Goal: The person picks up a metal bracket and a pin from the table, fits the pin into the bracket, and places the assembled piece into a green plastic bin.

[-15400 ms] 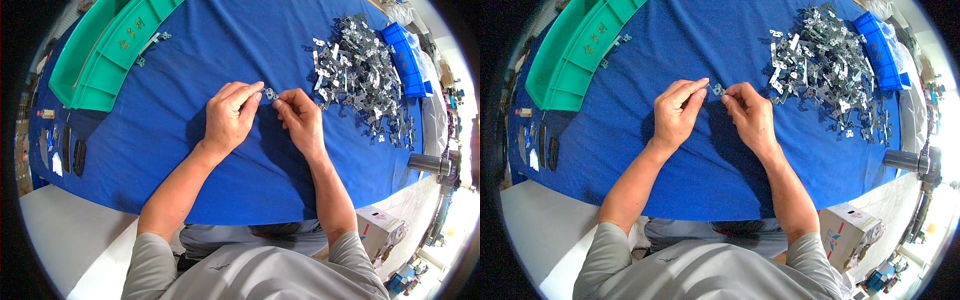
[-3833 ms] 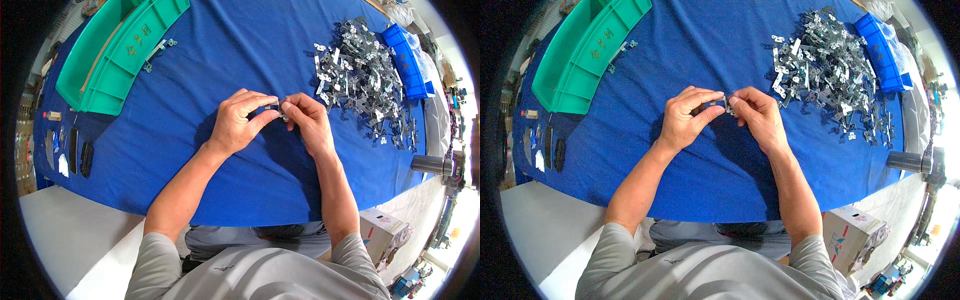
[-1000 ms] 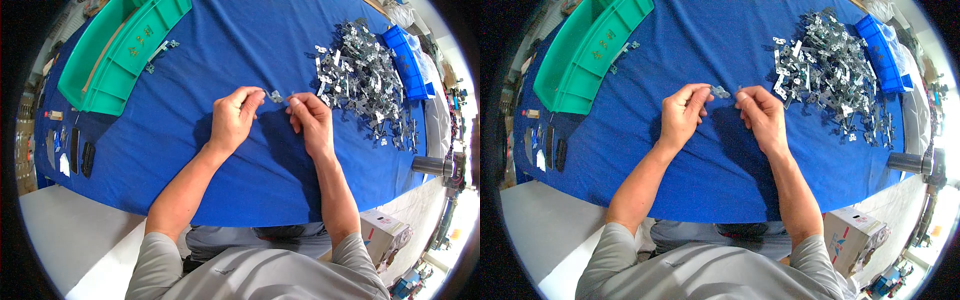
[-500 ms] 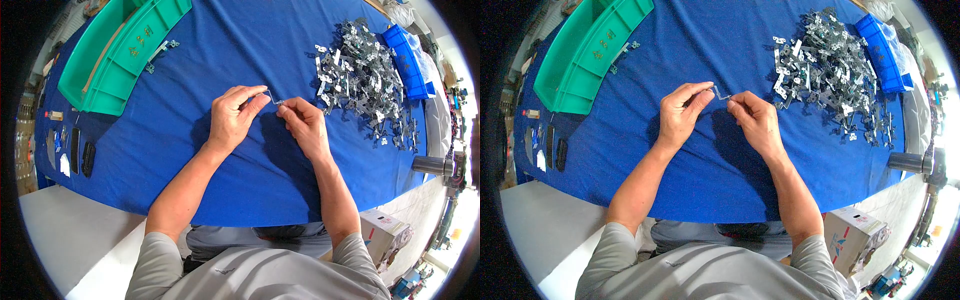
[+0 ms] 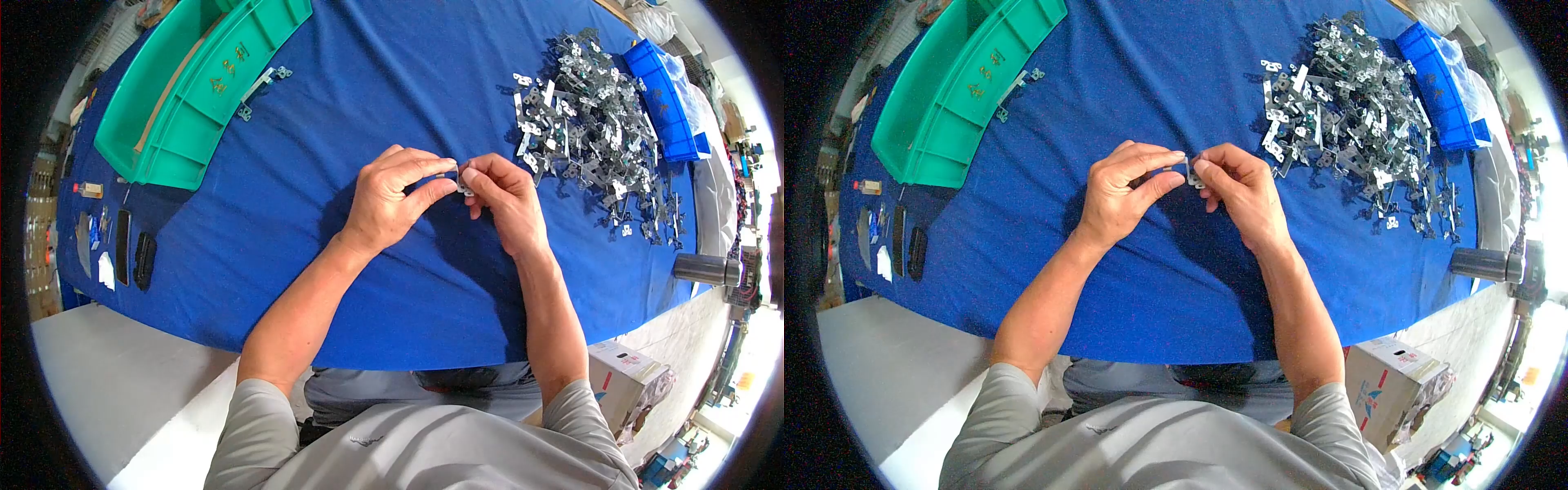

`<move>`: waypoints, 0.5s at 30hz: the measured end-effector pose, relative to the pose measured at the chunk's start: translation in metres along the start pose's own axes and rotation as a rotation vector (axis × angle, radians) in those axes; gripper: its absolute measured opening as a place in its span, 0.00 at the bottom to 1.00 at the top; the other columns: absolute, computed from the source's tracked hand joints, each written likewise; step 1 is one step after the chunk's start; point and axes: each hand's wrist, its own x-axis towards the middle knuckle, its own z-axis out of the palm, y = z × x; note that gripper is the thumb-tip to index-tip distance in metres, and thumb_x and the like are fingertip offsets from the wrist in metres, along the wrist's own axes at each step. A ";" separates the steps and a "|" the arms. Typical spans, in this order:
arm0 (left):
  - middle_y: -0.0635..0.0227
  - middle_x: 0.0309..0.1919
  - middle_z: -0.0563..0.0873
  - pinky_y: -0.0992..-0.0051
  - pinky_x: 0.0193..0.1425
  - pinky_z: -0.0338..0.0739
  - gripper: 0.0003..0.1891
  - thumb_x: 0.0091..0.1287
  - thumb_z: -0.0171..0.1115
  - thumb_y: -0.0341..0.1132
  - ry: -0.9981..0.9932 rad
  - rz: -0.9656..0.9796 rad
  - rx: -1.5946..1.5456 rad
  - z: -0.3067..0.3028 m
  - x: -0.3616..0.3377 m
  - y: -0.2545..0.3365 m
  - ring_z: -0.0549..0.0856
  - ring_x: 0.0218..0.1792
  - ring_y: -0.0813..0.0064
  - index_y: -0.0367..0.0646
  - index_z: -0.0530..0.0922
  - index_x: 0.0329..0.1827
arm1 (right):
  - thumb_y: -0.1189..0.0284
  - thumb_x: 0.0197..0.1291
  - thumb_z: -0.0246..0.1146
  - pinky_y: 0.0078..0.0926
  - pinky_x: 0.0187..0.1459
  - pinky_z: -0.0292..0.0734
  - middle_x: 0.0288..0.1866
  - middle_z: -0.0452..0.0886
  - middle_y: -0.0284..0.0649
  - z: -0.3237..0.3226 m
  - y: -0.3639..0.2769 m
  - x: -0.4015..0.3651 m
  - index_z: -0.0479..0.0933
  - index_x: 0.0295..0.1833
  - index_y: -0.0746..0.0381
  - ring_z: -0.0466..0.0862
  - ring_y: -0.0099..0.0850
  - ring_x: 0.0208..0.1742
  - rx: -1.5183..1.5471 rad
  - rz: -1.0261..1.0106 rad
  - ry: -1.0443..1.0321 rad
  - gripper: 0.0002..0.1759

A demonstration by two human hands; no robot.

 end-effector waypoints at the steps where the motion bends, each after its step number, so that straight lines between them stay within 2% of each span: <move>1: 0.61 0.43 0.93 0.72 0.45 0.82 0.11 0.63 0.77 0.31 0.000 -0.009 -0.026 0.002 -0.001 -0.001 0.88 0.39 0.70 0.40 0.90 0.48 | 0.68 0.76 0.63 0.19 0.31 0.76 0.35 0.83 0.33 0.001 0.002 0.000 0.83 0.54 0.65 0.80 0.18 0.33 0.023 -0.029 0.034 0.12; 5: 0.61 0.41 0.93 0.76 0.37 0.82 0.10 0.71 0.71 0.35 0.073 -0.095 0.062 0.003 -0.002 -0.003 0.87 0.32 0.75 0.39 0.89 0.50 | 0.67 0.76 0.64 0.16 0.27 0.73 0.35 0.84 0.33 0.004 -0.001 0.001 0.84 0.51 0.65 0.80 0.17 0.32 0.192 -0.090 0.153 0.12; 8: 0.65 0.38 0.92 0.80 0.28 0.79 0.13 0.77 0.66 0.40 0.126 -0.506 -0.114 0.001 -0.002 0.002 0.84 0.28 0.83 0.39 0.87 0.53 | 0.66 0.76 0.64 0.16 0.27 0.73 0.34 0.85 0.33 0.007 -0.007 -0.005 0.84 0.50 0.65 0.79 0.16 0.30 -0.043 -0.030 0.079 0.12; 9: 0.68 0.37 0.92 0.84 0.23 0.75 0.15 0.79 0.64 0.42 0.138 -0.452 -0.125 0.002 -0.002 0.000 0.82 0.26 0.88 0.39 0.86 0.55 | 0.66 0.77 0.63 0.15 0.27 0.71 0.33 0.85 0.31 0.007 -0.002 -0.004 0.84 0.50 0.65 0.78 0.15 0.29 -0.060 -0.032 0.035 0.12; 15: 0.68 0.37 0.92 0.84 0.23 0.75 0.15 0.78 0.64 0.42 0.095 -0.497 -0.190 -0.001 -0.002 0.003 0.82 0.26 0.88 0.39 0.86 0.54 | 0.65 0.76 0.64 0.16 0.28 0.71 0.32 0.84 0.30 0.010 0.003 -0.005 0.85 0.50 0.64 0.77 0.15 0.29 -0.184 -0.036 0.009 0.13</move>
